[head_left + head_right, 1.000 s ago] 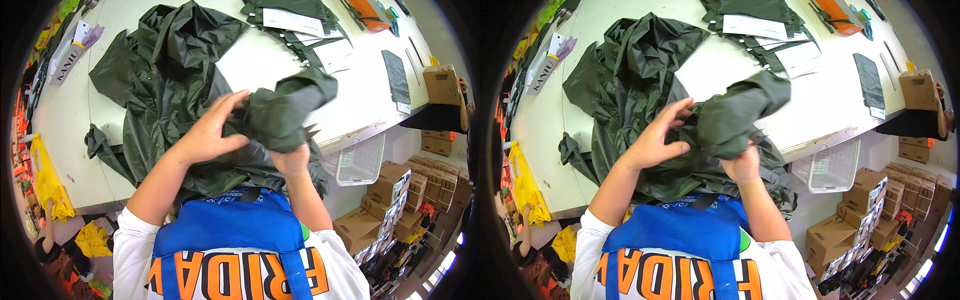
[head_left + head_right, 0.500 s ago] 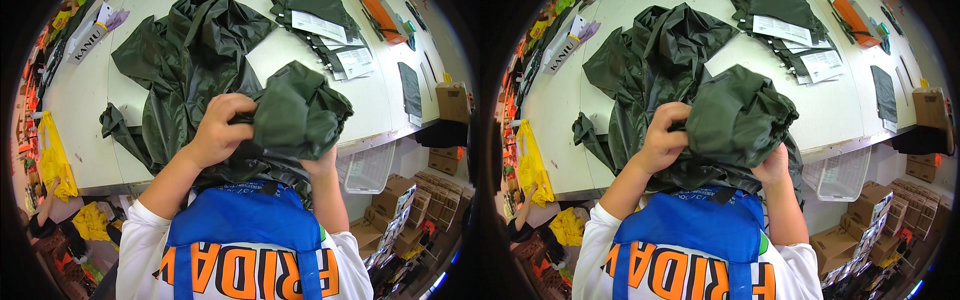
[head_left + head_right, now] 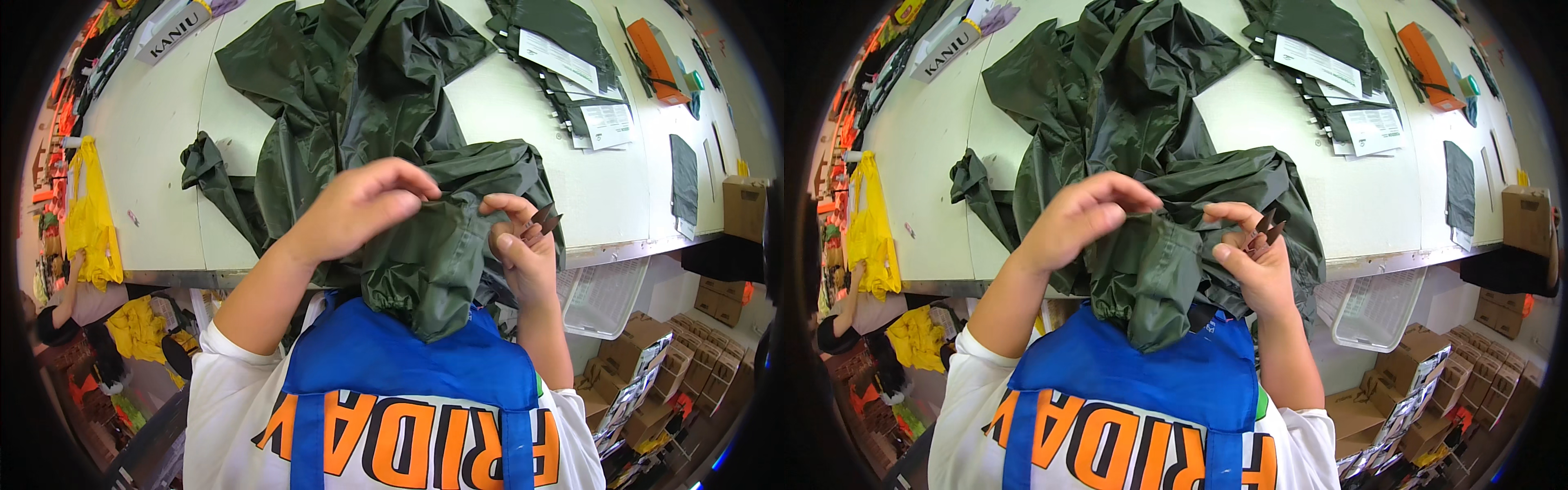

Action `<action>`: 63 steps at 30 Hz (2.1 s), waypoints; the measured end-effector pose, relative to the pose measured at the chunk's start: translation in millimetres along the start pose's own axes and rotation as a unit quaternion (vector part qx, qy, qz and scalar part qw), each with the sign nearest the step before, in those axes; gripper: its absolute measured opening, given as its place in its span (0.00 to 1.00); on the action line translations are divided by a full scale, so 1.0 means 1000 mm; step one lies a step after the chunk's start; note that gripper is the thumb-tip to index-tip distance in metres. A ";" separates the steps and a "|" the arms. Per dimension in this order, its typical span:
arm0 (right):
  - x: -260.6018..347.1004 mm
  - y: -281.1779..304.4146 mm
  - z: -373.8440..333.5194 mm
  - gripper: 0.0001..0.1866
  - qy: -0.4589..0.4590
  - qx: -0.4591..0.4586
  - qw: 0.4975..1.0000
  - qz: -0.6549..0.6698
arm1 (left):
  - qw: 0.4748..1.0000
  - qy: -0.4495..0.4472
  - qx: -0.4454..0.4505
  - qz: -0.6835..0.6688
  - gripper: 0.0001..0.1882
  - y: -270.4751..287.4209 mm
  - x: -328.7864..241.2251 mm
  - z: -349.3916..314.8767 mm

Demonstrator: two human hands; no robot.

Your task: The person uses a small blade to cut open a dark green jacket on a white table, removing tags and cutting along seams and zippers. The person then folds the jacket and places it into a blue bag.

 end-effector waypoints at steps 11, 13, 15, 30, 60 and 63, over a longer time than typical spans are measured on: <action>0.033 -0.030 0.001 0.17 0.014 0.020 0.987 -0.156 | 0.983 0.029 0.054 -0.173 0.07 -0.027 -0.018 0.000; 0.053 -0.034 -0.001 0.21 0.044 -0.013 0.961 -0.274 | 0.987 0.006 0.034 -0.154 0.07 -0.026 -0.025 -0.004; 0.061 -0.034 -0.009 0.25 0.088 -0.014 0.960 -0.267 | 0.991 -0.008 0.022 -0.134 0.07 -0.023 -0.028 -0.007; 0.099 -0.078 -0.013 0.14 0.133 -0.027 0.832 -0.538 | 0.993 0.010 -0.004 -0.115 0.09 -0.025 -0.029 -0.011; 0.052 -0.011 0.060 0.07 -0.072 0.126 0.945 -0.292 | 0.923 -0.178 -0.115 0.321 0.31 0.024 -0.045 -0.026; 0.142 0.126 0.104 0.11 0.162 -0.141 0.968 -0.129 | 0.858 0.023 -0.251 0.447 0.40 0.109 0.010 -0.048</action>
Point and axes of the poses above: each hand's wrist, its own z-axis towards the middle knuckle, its own y-axis out of the back of the hand, x = y × z, the point moved 9 cm from there along z, towards the middle knuckle, and after that the axes turned 9 degrees about x, right-handed, at the moved point
